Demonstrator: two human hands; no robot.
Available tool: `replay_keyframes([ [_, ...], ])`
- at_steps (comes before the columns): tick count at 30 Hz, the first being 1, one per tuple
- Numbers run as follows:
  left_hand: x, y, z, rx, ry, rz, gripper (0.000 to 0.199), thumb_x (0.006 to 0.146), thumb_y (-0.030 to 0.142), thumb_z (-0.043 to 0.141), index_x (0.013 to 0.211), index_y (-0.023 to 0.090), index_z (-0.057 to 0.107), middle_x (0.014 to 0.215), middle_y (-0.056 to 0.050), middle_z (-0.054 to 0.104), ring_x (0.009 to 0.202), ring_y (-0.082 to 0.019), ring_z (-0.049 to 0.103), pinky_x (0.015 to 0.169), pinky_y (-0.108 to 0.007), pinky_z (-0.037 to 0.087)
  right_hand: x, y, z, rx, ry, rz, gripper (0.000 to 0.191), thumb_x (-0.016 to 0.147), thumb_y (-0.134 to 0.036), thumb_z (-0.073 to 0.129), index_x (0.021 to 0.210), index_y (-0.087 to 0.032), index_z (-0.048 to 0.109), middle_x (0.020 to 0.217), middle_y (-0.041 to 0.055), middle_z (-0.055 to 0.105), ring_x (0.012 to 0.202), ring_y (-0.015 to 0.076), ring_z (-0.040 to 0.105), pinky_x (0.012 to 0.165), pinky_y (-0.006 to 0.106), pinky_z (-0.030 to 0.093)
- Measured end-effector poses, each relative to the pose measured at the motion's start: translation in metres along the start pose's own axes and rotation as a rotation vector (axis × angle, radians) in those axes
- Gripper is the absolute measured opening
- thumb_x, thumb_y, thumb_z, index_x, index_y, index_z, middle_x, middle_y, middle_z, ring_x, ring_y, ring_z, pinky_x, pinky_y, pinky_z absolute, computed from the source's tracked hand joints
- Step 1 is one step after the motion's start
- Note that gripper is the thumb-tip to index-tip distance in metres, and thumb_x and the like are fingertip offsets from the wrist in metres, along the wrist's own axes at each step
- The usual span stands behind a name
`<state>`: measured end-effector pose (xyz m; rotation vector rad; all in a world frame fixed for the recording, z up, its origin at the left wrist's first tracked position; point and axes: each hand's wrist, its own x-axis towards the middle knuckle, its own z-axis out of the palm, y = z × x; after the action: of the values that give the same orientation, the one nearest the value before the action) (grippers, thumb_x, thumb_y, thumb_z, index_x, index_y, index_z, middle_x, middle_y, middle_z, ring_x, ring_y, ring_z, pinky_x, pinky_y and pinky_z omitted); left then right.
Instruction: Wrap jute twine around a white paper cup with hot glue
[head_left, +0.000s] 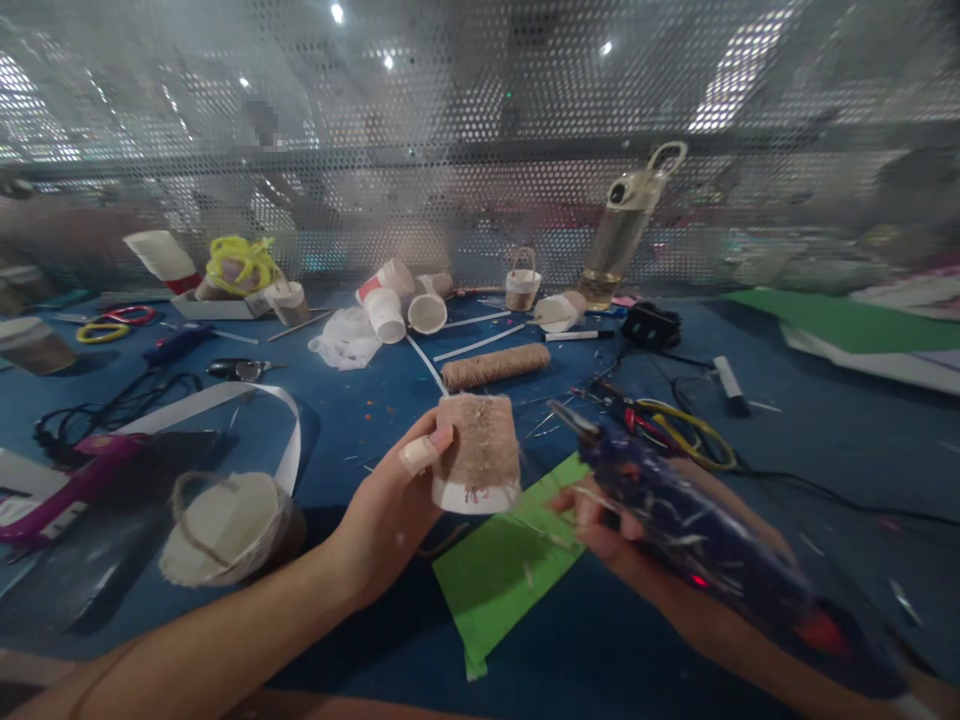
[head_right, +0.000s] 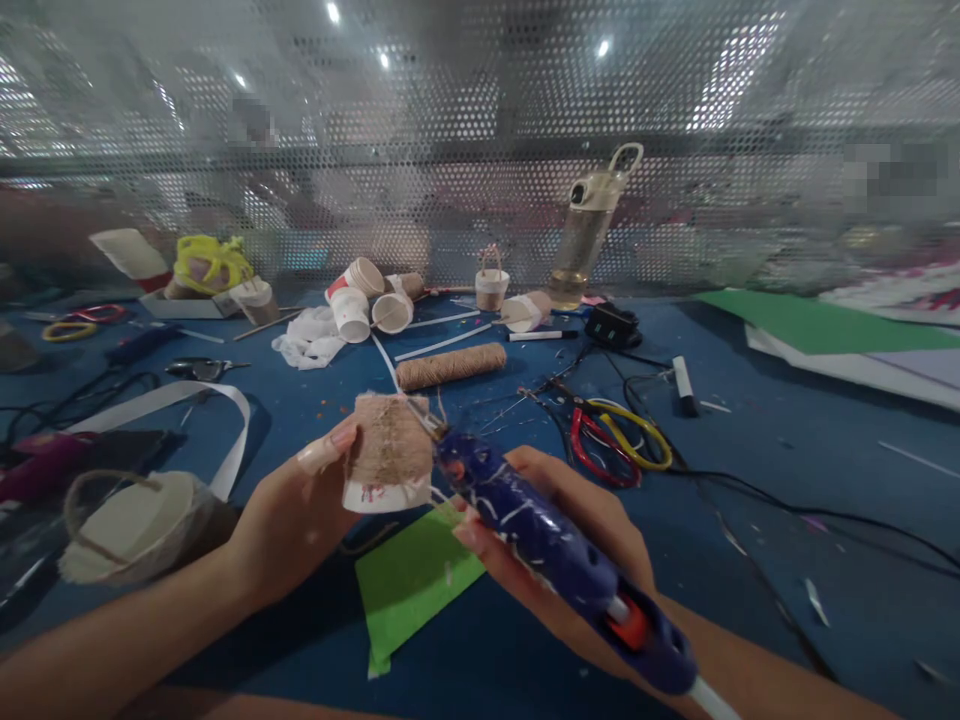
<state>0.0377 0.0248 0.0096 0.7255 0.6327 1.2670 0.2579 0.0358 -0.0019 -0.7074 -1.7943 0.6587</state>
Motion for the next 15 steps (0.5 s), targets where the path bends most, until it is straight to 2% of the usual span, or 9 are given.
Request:
replay_keyframes([
  [3,0.001,0.000,0.001,0.035,-0.003,-0.020,0.032,0.091,0.038,0.060,0.116,0.019,0.069,0.112,-0.008,0.072,0.104,-0.025,0.065,0.092,-0.037,0.049,0.006,-0.003,-0.004,-0.118,-0.116,-0.100,0.024,0.080,-0.011,0.072,0.086,-0.027,0.055,0.075,-0.0045,0.063,0.058,0.0127,0.063,0.049,0.023,0.049],
  [6,0.000,0.001,0.002,0.068,0.051,-0.058,0.040,0.087,0.040,0.066,0.121,0.018,0.067,0.112,-0.010,0.072,0.103,-0.025,0.066,0.093,-0.039,0.049,0.012,-0.006,-0.005,-0.140,-0.155,-0.074,0.023,0.082,-0.012,0.070,0.087,-0.027,0.053,0.075,-0.0056,0.061,0.058,0.0107,0.059,0.053,0.022,0.049],
  [9,-0.002,0.003,0.002,0.112,0.151,-0.066,0.047,0.082,0.042,0.073,0.122,0.020,0.066,0.114,-0.009,0.073,0.104,-0.025,0.067,0.090,-0.034,0.051,0.015,-0.006,-0.004,-0.104,-0.156,-0.070,0.021,0.083,-0.013,0.069,0.083,-0.026,0.052,0.080,-0.0044,0.062,0.066,0.0109,0.061,0.060,0.022,0.050],
  [12,-0.004,0.006,0.001,0.150,0.185,-0.019,0.046,0.080,0.043,0.074,0.121,0.023,0.067,0.113,-0.007,0.073,0.104,-0.023,0.067,0.085,-0.030,0.052,0.015,-0.003,-0.006,-0.086,-0.197,-0.045,0.015,0.085,-0.015,0.066,0.080,-0.023,0.055,0.087,-0.0004,0.063,0.076,0.0134,0.062,0.067,0.026,0.050],
  [15,-0.003,0.007,0.000,0.157,0.182,0.051,0.043,0.080,0.042,0.073,0.119,0.023,0.068,0.111,-0.005,0.073,0.104,-0.024,0.067,0.085,-0.031,0.052,0.015,0.002,-0.009,-0.087,-0.271,0.027,0.014,0.087,-0.016,0.064,0.078,-0.022,0.055,0.080,-0.0010,0.060,0.068,0.0127,0.057,0.061,0.027,0.046],
])
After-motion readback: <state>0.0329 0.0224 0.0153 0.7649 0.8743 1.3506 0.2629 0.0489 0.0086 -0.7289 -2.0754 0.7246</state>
